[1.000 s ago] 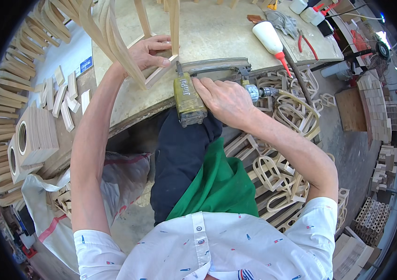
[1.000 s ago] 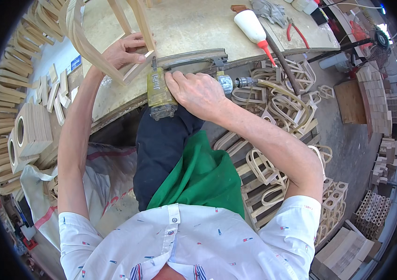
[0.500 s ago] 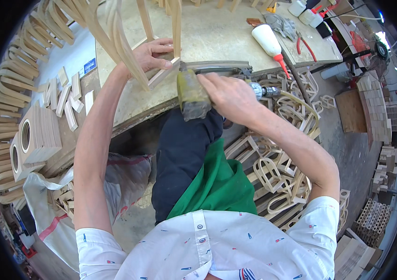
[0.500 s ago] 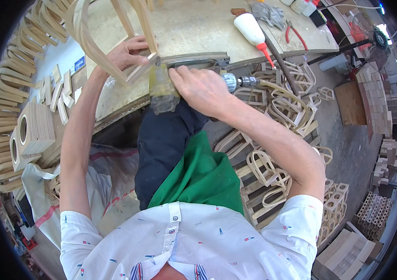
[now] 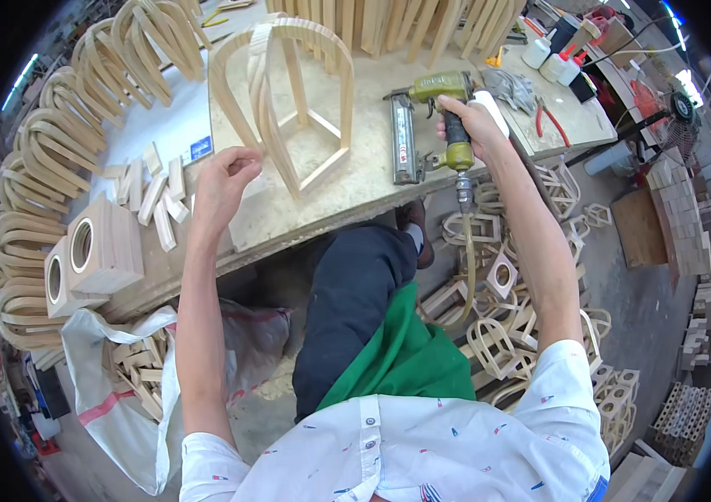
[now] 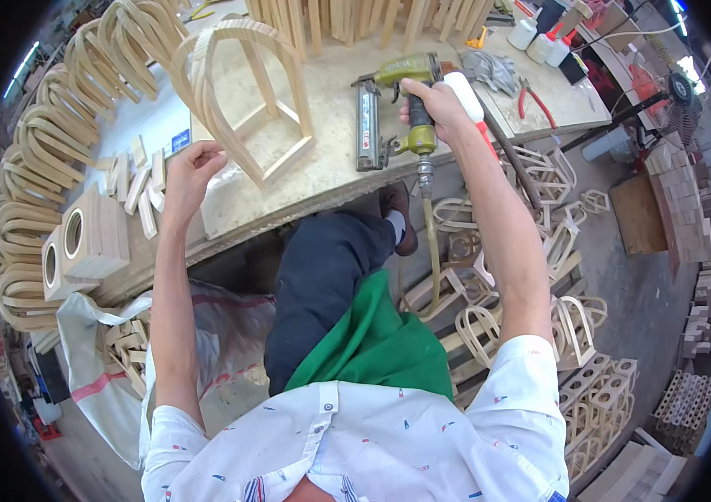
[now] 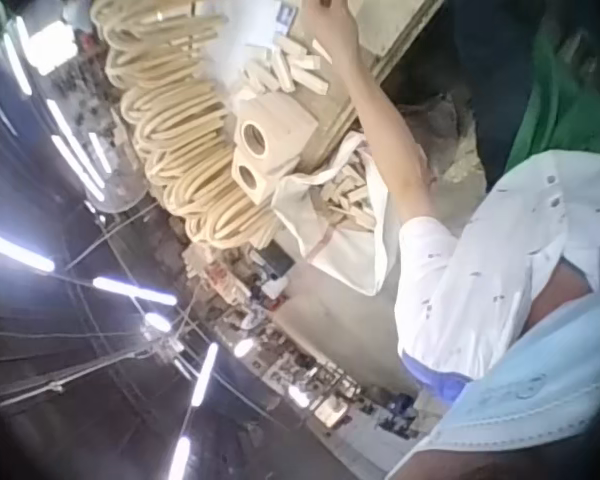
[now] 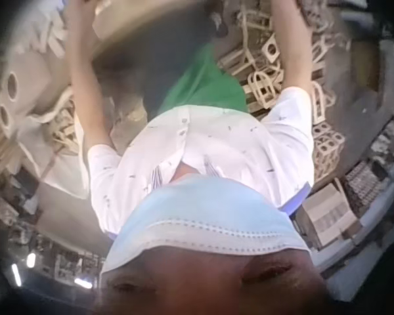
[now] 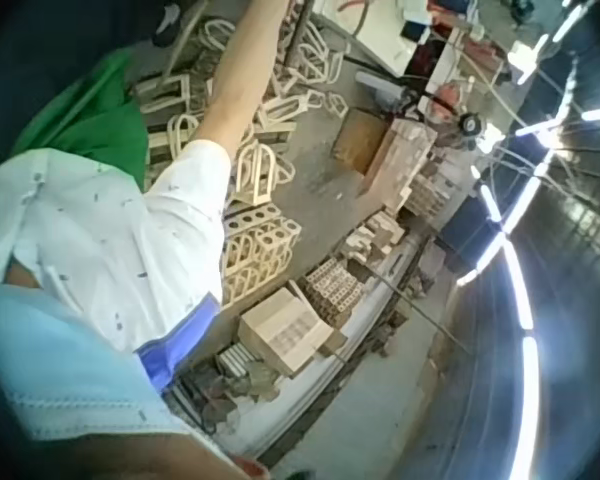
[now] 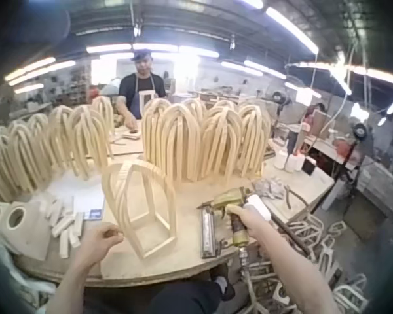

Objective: The person assembles wooden chair frames by applying glue to joints and securing them with a pneumatic nail gun. They handle curved wooden pieces and small rectangular blocks, aligning them on a workbench before fastening. The process involves repeated gluing and nailing of multiple frame units.

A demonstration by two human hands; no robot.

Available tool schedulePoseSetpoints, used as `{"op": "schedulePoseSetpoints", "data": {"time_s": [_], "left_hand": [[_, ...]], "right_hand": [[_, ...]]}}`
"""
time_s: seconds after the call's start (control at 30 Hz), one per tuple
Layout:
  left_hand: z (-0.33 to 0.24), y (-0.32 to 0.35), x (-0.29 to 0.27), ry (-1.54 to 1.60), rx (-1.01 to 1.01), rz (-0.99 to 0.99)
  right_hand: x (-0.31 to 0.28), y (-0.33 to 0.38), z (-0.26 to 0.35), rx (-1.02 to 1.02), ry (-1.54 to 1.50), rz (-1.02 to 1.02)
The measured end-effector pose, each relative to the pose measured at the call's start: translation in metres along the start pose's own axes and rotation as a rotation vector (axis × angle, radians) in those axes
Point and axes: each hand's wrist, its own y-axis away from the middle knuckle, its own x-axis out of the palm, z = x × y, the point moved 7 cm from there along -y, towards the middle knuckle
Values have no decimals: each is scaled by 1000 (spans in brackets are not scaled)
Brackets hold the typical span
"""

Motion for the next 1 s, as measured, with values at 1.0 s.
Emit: {"op": "schedulePoseSetpoints", "data": {"time_s": [1.0], "left_hand": [[14, 88, -37, -520, 112, -419]], "right_hand": [[177, 113, -11, -755, 572, 21]]}}
